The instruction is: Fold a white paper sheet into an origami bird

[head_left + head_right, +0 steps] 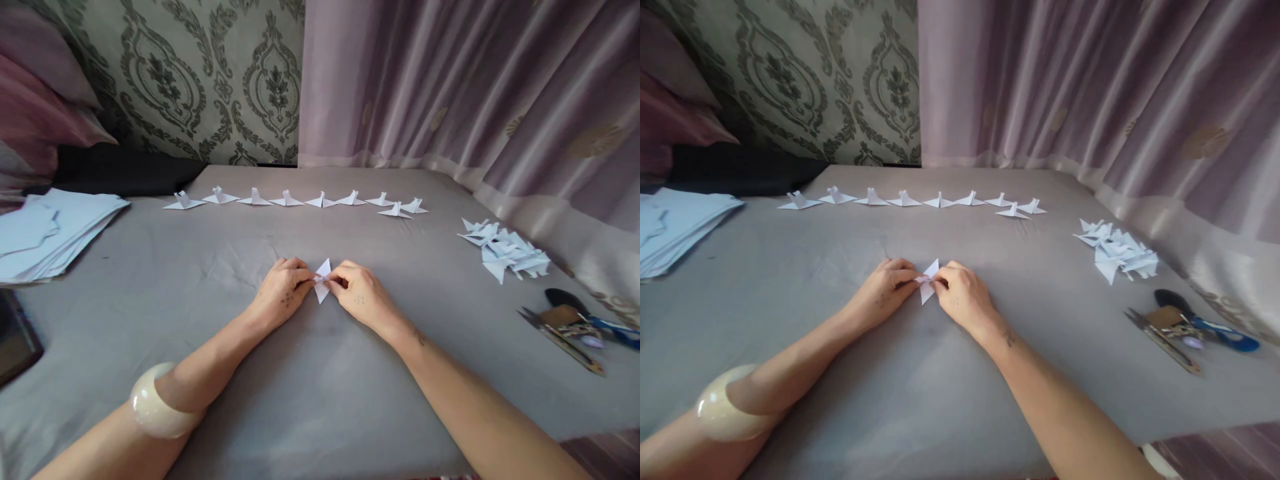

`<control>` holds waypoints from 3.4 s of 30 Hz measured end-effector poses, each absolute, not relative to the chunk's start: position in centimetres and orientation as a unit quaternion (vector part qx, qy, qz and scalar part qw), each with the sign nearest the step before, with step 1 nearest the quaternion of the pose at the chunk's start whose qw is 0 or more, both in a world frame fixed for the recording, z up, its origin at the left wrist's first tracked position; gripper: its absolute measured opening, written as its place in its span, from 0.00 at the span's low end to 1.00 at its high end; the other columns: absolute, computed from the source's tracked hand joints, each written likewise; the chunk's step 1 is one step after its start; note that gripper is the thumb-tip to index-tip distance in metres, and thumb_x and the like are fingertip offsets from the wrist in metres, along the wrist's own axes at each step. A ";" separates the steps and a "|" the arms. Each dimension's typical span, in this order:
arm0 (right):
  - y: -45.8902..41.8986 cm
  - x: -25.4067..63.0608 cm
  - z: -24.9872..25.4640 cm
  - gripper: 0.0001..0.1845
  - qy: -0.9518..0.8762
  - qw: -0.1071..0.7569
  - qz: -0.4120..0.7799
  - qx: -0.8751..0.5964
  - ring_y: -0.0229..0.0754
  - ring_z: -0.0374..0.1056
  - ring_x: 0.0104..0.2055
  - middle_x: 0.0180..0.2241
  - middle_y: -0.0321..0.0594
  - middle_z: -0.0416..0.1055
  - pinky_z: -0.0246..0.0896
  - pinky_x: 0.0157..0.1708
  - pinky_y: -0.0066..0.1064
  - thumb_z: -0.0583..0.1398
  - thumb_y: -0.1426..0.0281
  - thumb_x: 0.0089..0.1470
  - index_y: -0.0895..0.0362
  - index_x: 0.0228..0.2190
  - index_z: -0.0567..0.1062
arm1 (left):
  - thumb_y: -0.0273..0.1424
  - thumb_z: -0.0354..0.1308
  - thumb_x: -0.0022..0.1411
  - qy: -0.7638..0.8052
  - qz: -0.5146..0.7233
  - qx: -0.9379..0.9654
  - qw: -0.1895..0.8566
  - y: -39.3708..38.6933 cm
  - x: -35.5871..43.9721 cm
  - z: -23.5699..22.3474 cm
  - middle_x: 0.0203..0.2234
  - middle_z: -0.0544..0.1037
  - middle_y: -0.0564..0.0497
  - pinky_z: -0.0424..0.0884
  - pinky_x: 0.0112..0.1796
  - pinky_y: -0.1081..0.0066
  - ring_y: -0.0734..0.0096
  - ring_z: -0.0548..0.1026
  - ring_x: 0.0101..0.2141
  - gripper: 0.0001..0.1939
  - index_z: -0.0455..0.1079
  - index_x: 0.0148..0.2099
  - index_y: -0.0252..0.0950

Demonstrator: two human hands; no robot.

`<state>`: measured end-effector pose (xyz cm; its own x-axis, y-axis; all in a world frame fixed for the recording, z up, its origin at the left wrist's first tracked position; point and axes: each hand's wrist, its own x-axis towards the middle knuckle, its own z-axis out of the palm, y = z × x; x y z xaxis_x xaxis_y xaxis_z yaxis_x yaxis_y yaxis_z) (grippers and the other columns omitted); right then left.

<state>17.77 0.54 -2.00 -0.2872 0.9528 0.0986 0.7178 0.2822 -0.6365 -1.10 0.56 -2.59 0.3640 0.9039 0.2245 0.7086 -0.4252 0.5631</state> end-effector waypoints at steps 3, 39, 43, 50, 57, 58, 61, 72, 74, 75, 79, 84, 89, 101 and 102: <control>0.7 18.5 -2.0 0.14 -0.758 0.248 0.306 -0.521 0.34 0.65 0.29 0.33 0.36 0.72 0.59 0.31 0.27 0.58 0.74 0.49 0.51 0.38 0.78 | 0.29 0.54 0.59 0.537 0.276 0.763 0.229 0.5 -1.1 -2.6 0.36 0.77 0.48 0.70 0.42 0.64 0.64 0.72 0.37 0.15 0.73 0.48 0.39; -1.6 17.5 0.3 0.11 -0.794 0.451 0.056 -0.404 0.34 0.68 0.30 0.33 0.39 0.72 0.63 0.30 0.25 0.56 0.77 0.57 0.54 0.35 0.77 | 0.31 0.66 0.52 0.379 0.473 0.544 0.581 -0.8 -0.1 0.1 0.44 0.76 0.48 0.70 0.43 0.69 0.67 0.74 0.41 0.09 0.76 0.37 0.35; -1.5 17.7 0.6 0.11 -0.778 0.479 0.100 -0.394 0.34 0.68 0.30 0.33 0.38 0.72 0.64 0.31 0.26 0.56 0.77 0.56 0.53 0.35 0.77 | 0.28 0.66 0.53 0.351 0.502 0.548 0.570 -0.9 -0.1 0.3 0.39 0.78 0.48 0.71 0.44 0.69 0.67 0.75 0.42 0.06 0.77 0.36 0.36; -1.2 18.1 1.0 0.09 -0.769 0.495 0.124 -0.385 0.33 0.66 0.28 0.31 0.37 0.70 0.64 0.30 0.27 0.58 0.77 0.57 0.54 0.33 0.78 | 0.24 0.67 0.51 0.306 0.501 0.548 0.596 -0.8 -0.2 0.3 0.37 0.78 0.50 0.72 0.40 0.72 0.70 0.75 0.38 0.08 0.78 0.37 0.38; -1.9 18.0 1.8 0.09 -0.773 0.466 0.199 -0.381 0.33 0.63 0.27 0.33 0.39 0.69 0.62 0.26 0.28 0.56 0.76 0.55 0.55 0.35 0.76 | 0.28 0.65 0.55 0.343 0.511 0.543 0.571 -0.7 -0.4 -0.1 0.34 0.79 0.51 0.71 0.40 0.72 0.71 0.74 0.36 0.03 0.79 0.35 0.38; -2.0 17.9 1.9 0.08 -0.773 0.458 0.213 -0.383 0.34 0.63 0.27 0.34 0.39 0.68 0.61 0.26 0.28 0.57 0.75 0.55 0.56 0.36 0.76 | 0.28 0.65 0.55 0.353 0.507 0.538 0.574 -0.7 -0.3 0.0 0.32 0.79 0.51 0.71 0.39 0.72 0.71 0.74 0.35 0.03 0.79 0.34 0.38; -2.1 17.7 1.9 0.03 -0.752 0.461 0.240 -0.405 0.34 0.61 0.26 0.31 0.38 0.68 0.60 0.25 0.28 0.61 0.70 0.53 0.56 0.32 0.75 | 0.30 0.66 0.54 0.374 0.493 0.514 0.594 -1.0 -0.1 0.3 0.30 0.80 0.51 0.71 0.40 0.70 0.70 0.75 0.34 0.04 0.78 0.34 0.36; -1.8 17.0 1.6 0.14 -0.570 0.466 0.406 -0.541 0.34 0.63 0.22 0.20 0.33 0.70 0.60 0.24 0.26 0.65 0.59 0.47 0.57 0.28 0.77 | 0.34 0.67 0.51 0.411 0.517 0.503 0.557 -1.2 0.5 0.0 0.29 0.77 0.54 0.66 0.35 0.71 0.73 0.72 0.30 0.18 0.66 0.43 0.38; -1.9 16.7 1.5 0.13 -0.563 0.483 0.393 -0.544 0.34 0.63 0.22 0.21 0.34 0.71 0.61 0.24 0.27 0.66 0.59 0.46 0.57 0.28 0.78 | 0.34 0.67 0.51 0.423 0.531 0.523 0.515 -1.2 0.6 -0.1 0.27 0.75 0.55 0.65 0.34 0.73 0.74 0.71 0.30 0.15 0.67 0.38 0.38; -1.9 16.6 1.5 0.13 -0.562 0.488 0.387 -0.544 0.35 0.63 0.22 0.21 0.35 0.71 0.62 0.24 0.27 0.66 0.59 0.46 0.58 0.28 0.78 | 0.35 0.67 0.51 0.433 0.531 0.530 0.499 -1.2 0.5 -0.2 0.27 0.74 0.54 0.64 0.34 0.73 0.74 0.71 0.30 0.13 0.67 0.36 0.37; -1.9 16.4 1.4 0.13 -0.566 0.491 0.379 -0.544 0.35 0.64 0.22 0.21 0.36 0.72 0.62 0.24 0.27 0.65 0.60 0.46 0.58 0.27 0.78 | 0.37 0.67 0.52 0.453 0.517 0.530 0.497 -1.1 0.4 -0.4 0.30 0.76 0.51 0.65 0.34 0.72 0.71 0.72 0.31 0.13 0.71 0.36 0.36; -1.9 16.6 1.1 0.13 -0.569 0.489 0.373 -0.546 0.36 0.65 0.23 0.22 0.36 0.72 0.62 0.25 0.27 0.65 0.60 0.47 0.57 0.29 0.78 | 0.37 0.67 0.51 0.457 0.538 0.528 0.472 -1.0 0.3 -0.4 0.30 0.76 0.51 0.66 0.35 0.73 0.72 0.72 0.32 0.12 0.72 0.35 0.36; -1.9 16.7 0.9 0.12 -0.572 0.490 0.372 -0.543 0.37 0.67 0.25 0.23 0.36 0.73 0.63 0.26 0.27 0.65 0.60 0.47 0.57 0.29 0.78 | 0.37 0.68 0.50 0.474 0.513 0.514 0.499 -1.2 0.4 -0.1 0.29 0.77 0.51 0.66 0.33 0.73 0.73 0.71 0.30 0.12 0.73 0.34 0.35; -2.5 16.2 0.6 0.07 -0.615 0.519 0.302 -0.512 0.33 0.63 0.23 0.25 0.33 0.70 0.63 0.25 0.25 0.63 0.64 0.51 0.54 0.29 0.72 | 0.36 0.69 0.47 0.477 0.514 0.488 0.520 -1.3 0.6 0.3 0.24 0.77 0.52 0.67 0.31 0.73 0.73 0.72 0.26 0.12 0.74 0.28 0.34; -2.5 16.2 0.6 0.07 -0.614 0.520 0.304 -0.511 0.33 0.63 0.23 0.26 0.33 0.70 0.63 0.24 0.25 0.63 0.64 0.51 0.54 0.29 0.72 | 0.36 0.70 0.47 0.471 0.515 0.483 0.529 -1.3 0.6 0.3 0.23 0.77 0.52 0.67 0.31 0.73 0.73 0.73 0.26 0.11 0.74 0.28 0.34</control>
<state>16.23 -2.50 0.59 0.0619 0.9426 0.3280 0.3109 0.2941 -0.9038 0.56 -1.31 0.34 0.0262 0.9997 -0.0007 -0.0895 0.0030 0.9960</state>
